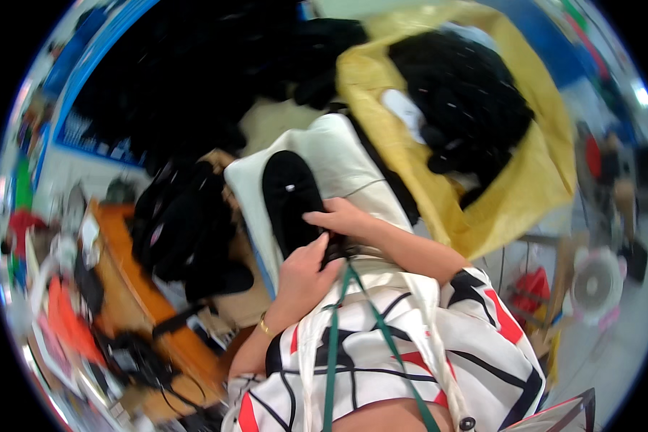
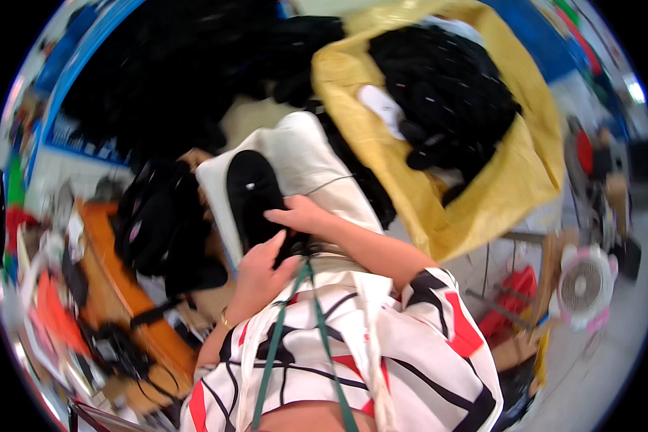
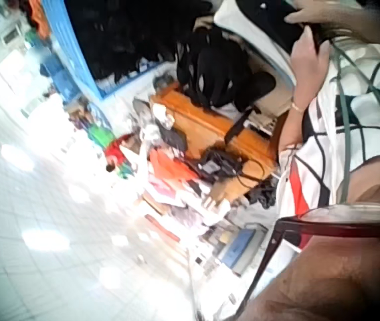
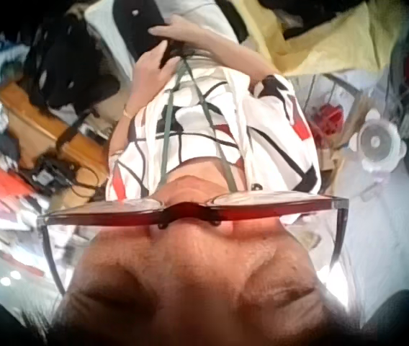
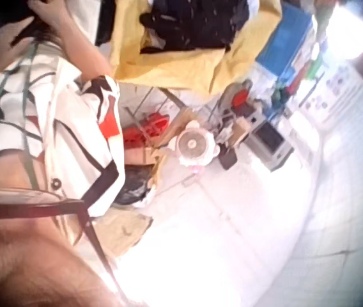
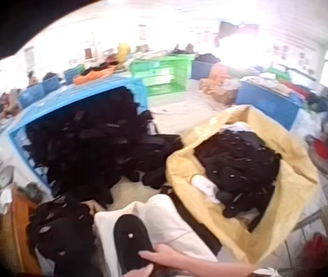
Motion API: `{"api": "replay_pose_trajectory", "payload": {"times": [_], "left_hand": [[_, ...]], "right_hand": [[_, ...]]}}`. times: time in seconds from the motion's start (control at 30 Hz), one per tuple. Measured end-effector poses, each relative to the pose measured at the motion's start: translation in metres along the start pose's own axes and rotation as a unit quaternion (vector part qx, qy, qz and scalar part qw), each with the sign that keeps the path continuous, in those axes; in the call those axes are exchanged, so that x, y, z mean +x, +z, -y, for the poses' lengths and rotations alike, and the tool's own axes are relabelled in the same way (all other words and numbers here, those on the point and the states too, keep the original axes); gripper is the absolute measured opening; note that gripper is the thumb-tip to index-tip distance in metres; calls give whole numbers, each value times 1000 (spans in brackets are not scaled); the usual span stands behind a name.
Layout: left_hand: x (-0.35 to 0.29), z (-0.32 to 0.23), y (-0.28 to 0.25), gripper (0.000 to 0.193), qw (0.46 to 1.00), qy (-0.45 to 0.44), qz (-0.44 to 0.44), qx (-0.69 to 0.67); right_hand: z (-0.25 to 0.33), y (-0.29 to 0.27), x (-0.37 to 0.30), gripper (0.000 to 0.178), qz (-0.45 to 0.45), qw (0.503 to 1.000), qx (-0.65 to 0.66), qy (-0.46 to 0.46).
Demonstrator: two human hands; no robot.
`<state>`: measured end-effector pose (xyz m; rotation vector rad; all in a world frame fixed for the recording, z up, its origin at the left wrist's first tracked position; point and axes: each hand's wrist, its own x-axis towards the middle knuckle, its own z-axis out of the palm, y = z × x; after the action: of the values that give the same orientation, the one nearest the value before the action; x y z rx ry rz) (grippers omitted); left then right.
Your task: The person hand-sews a black shoe using a needle and thread. They repeatedly pull the needle through the shoe's upper material, tighten the thread, and adjust the shoe's position on a white cloth. The person works on a single shoe for the duration of the clip.
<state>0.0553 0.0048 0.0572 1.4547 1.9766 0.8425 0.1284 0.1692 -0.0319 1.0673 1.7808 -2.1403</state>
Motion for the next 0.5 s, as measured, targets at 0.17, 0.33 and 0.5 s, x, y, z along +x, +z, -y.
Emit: {"api": "replay_pose_trajectory", "payload": {"times": [0.17,0.33,0.5], "left_hand": [[9,1,-5,20,982,63,-168,-56],[10,14,10,11,975,-2,-92,-200],[21,20,20,9,985,15,-77,-155]], "right_hand": [[50,-86,-34,38,-193,974,72,-93],[89,-307,-76,46,-331,764,434,-344],[81,-273,-79,34,-320,823,364,-296]]}}
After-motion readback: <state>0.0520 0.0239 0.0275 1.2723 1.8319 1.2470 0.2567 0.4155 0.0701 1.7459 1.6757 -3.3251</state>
